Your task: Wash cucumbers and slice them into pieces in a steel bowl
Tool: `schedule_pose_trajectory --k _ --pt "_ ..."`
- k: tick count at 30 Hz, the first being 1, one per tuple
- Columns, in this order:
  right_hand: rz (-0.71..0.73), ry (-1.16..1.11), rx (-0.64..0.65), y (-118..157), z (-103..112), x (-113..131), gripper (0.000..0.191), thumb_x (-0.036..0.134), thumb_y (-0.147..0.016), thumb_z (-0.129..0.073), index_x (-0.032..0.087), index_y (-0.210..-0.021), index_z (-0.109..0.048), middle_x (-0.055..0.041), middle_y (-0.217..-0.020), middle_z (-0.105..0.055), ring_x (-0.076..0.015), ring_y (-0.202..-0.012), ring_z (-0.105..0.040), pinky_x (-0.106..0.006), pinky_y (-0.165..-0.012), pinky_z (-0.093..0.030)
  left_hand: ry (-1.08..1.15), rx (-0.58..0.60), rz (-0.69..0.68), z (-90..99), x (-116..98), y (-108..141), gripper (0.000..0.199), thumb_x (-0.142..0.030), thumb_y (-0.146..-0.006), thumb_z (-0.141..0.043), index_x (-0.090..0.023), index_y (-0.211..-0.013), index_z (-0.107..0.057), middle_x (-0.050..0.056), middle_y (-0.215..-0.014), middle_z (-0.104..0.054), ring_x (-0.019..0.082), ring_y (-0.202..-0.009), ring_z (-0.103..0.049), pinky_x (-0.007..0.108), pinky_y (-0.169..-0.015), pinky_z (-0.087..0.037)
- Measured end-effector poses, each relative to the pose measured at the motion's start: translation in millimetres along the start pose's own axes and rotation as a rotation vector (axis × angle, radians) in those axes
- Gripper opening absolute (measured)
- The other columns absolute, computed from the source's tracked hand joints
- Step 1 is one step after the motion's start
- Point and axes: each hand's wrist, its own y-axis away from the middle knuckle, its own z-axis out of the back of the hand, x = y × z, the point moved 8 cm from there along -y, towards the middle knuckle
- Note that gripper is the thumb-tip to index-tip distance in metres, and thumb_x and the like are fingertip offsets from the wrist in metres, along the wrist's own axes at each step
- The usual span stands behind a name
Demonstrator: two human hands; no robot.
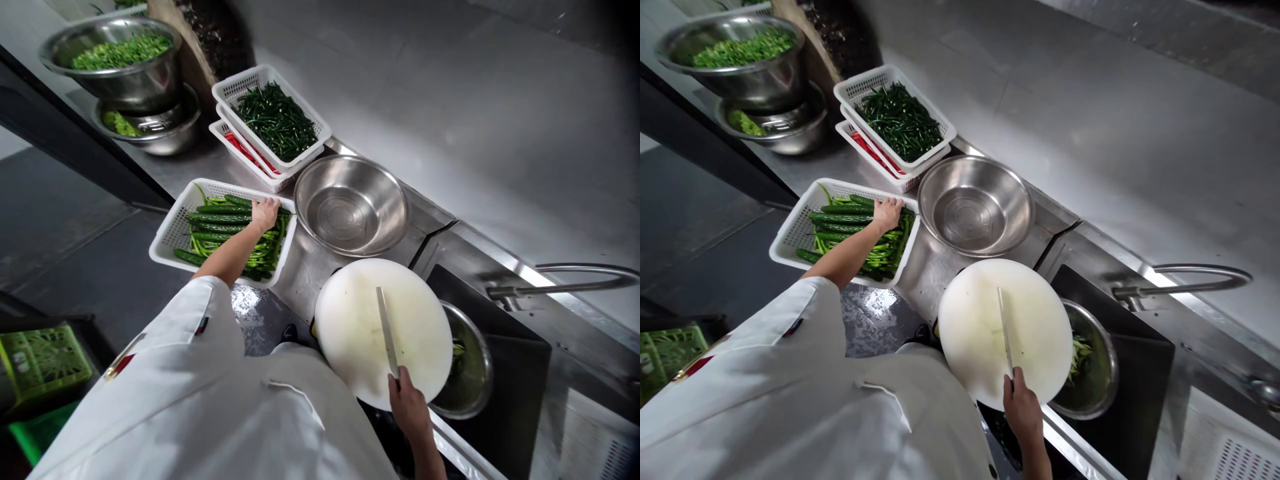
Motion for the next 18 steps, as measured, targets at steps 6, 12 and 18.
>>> schedule_pose_trajectory --k 6,12,18 --pt "-0.001 0.045 -0.007 0 -2 1 0.031 0.034 -0.103 -0.039 0.019 -0.115 -0.063 -0.0091 -0.076 -0.074 -0.028 -0.069 -0.073 -0.032 -0.061 -0.049 -0.015 0.011 -0.001 9.2 -4 -1 0.051 -0.024 -0.082 -0.064 -0.01 -0.131 -0.064 0.024 -0.134 -0.065 0.042 -0.127 -0.054 0.067 -0.115 -0.024" --pt "0.023 0.068 0.005 0 -9 -3 0.029 0.033 -0.105 -0.04 0.018 -0.117 -0.062 -0.0079 -0.075 -0.072 -0.0264 -0.069 -0.072 -0.03 -0.062 -0.046 0.176 -0.287 0.079 74.6 43 7 0.034 -0.034 -0.085 -0.066 -0.013 -0.112 -0.068 0.015 -0.115 -0.074 0.037 -0.117 -0.062 0.062 -0.116 -0.038" --pt "0.012 0.046 0.028 -2 -9 -9 0.027 0.033 -0.106 -0.04 0.018 -0.117 -0.061 -0.0082 -0.079 -0.073 -0.0261 -0.071 -0.071 -0.03 -0.064 -0.045 0.526 -0.818 0.16 189.7 132 60 0.015 -0.028 -0.077 -0.068 -0.015 -0.081 -0.061 -0.002 -0.073 -0.06 0.017 -0.08 -0.061 0.045 -0.093 -0.06"
